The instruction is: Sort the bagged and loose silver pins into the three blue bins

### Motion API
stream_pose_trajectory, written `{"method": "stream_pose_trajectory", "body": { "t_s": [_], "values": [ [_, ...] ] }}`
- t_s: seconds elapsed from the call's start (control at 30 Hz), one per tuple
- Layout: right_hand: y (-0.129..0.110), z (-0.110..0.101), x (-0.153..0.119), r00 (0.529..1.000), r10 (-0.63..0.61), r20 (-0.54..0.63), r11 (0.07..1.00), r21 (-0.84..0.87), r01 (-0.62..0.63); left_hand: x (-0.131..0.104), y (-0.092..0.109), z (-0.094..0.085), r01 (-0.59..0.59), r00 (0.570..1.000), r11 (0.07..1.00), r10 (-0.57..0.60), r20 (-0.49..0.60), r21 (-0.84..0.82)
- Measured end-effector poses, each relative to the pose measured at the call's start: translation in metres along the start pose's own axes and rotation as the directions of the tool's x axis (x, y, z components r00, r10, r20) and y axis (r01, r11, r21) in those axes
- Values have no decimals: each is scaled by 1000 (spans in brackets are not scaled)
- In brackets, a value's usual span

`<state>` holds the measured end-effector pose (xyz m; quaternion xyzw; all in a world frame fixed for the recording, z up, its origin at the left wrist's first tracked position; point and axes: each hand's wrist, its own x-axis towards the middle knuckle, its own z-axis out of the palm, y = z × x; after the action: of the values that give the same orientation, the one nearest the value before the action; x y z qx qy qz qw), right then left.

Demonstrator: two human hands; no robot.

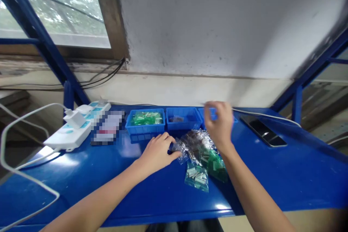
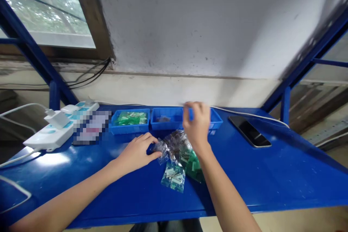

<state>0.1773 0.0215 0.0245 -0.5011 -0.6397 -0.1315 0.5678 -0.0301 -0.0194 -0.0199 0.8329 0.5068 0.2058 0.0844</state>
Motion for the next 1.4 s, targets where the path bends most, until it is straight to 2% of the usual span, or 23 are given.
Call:
{"method": "stream_pose_trajectory", "body": {
  "t_s": [0.1,0.2,0.27,0.33,0.37,0.43,0.5,0.57,0.6,0.67,0.7,0.73,0.77,0.8,0.87,0.93,0.97,1.03,1.1,1.2,1.23,1.3,1.4],
  "values": [
    [-8,12,-18,959,-26,281,999,-32,36,3,-2,0,33,999,991,-32,10,-133],
    [-27,12,-29,913,93,398,987,84,-137,8,-6,-8,-31,986,967,-11,-167,-252],
    [-39,9,-32,792,235,563,906,169,-388,10,-7,-14,-119,946,957,28,-323,-265],
    [-47,9,-34,608,293,738,742,226,-631,10,-5,-19,-198,897,950,76,-436,-241],
    [-50,10,-36,540,289,791,646,255,-720,9,-4,-20,-233,877,946,105,-468,-225],
    [-54,12,-39,500,277,821,476,335,-813,8,0,-19,-275,867,937,145,-478,-214],
    [-54,14,-39,543,308,781,389,417,-821,7,4,-16,-246,898,941,131,-420,-234],
    [-50,10,-31,668,382,638,448,505,-738,5,6,-13,-139,944,959,53,-325,-247],
    [-45,6,-24,756,423,500,535,536,-653,5,7,-12,-76,964,970,12,-267,-230],
    [-30,-3,-7,898,432,81,777,473,-417,3,9,-10,15,990,990,-34,-135,-141],
    [-22,-7,1,921,367,-131,885,354,-302,3,10,-10,34,997,996,-40,-69,-85],
    [-13,-9,8,928,261,-264,957,199,-212,2,11,-9,41,999,999,-41,-11,-34],
    [-6,-9,13,945,146,-294,989,42,-139,2,11,-8,42,999,999,-42,35,4],
    [0,-8,15,973,47,-225,993,-91,-69,2,11,-7,44,997,999,-46,66,23],
    [5,-1,11,994,-51,101,968,-239,74,3,10,-6,60,995,998,-60,85,3],
    [-1,7,-1,923,-48,381,957,-246,151,5,7,-8,72,996,994,-67,58,-86],
    [-7,10,-8,892,-31,450,966,-217,143,7,6,-9,70,998,986,-68,19,-151],
    [-23,12,-20,847,43,530,993,-115,21,9,3,-15,38,991,964,-70,-116,-264],
    [-37,10,-27,737,162,657,974,14,-227,10,1,-20,-37,958,957,-47,-282,-286],
    [-47,8,-30,489,240,838,752,158,-640,8,-1,-25,-175,900,973,96,-426,-151],
    [-48,9,-29,450,239,861,651,202,-732,7,-2,-25,-221,886,971,162,-434,-89],
    [-45,10,-28,416,253,873,465,267,-844,5,-2,-24,-296,862,954,284,-419,39],
    [-40,11,-26,351,302,886,337,246,-909,3,-2,-22,-351,830,914,403,-385,201]
  ]
}}
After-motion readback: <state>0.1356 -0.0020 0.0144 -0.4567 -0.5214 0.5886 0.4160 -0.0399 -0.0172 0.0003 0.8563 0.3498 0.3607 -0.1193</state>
